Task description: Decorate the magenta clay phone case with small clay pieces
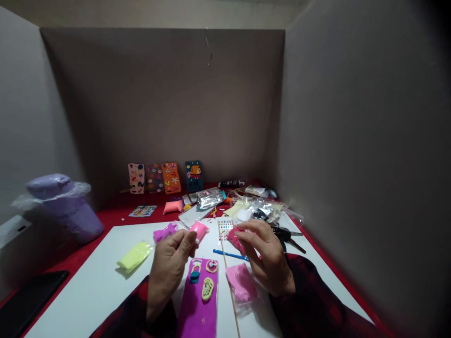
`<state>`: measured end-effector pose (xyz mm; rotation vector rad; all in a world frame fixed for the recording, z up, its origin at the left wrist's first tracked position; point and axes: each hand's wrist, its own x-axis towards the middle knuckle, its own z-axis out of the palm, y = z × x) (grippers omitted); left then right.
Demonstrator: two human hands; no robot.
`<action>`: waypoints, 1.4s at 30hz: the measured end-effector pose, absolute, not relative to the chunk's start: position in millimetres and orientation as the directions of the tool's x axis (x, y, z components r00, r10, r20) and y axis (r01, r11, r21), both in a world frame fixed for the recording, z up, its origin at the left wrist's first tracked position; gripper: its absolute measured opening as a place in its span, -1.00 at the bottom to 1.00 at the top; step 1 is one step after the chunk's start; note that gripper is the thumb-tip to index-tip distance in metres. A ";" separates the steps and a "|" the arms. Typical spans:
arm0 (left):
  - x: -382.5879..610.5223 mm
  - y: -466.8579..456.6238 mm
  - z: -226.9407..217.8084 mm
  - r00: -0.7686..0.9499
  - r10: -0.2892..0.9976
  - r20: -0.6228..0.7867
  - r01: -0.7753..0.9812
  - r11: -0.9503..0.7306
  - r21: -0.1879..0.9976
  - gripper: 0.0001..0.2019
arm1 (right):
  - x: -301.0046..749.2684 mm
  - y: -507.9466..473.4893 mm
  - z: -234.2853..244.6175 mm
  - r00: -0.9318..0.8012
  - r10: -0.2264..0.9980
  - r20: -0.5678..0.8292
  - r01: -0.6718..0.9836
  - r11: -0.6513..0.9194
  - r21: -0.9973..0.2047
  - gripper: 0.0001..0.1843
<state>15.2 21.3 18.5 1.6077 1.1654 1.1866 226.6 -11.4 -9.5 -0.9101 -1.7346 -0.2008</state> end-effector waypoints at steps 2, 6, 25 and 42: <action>12.8 23.6 16.7 0.124 0.965 0.232 0.232 -0.256 0.938 -0.53 | 225.9 -11.6 -9.0 -0.092 0.474 0.875 0.667 0.682 -0.299 -0.73; 13.7 24.7 11.7 0.182 0.971 0.154 0.162 -0.184 0.969 -0.57 | 223.7 -13.3 -9.2 -0.107 0.485 0.868 0.660 0.687 -0.303 -0.76; 31.6 5.1 9.3 0.341 0.938 0.060 0.069 -0.089 0.994 -0.44 | 216.7 -22.1 -8.2 -0.246 0.478 0.843 0.537 0.792 -0.291 -0.75; 33.7 -12.5 8.0 0.411 0.908 0.080 0.207 -0.179 0.962 -0.41 | 198.3 -35.7 -11.3 -0.213 0.508 0.835 0.485 0.797 -0.361 -0.87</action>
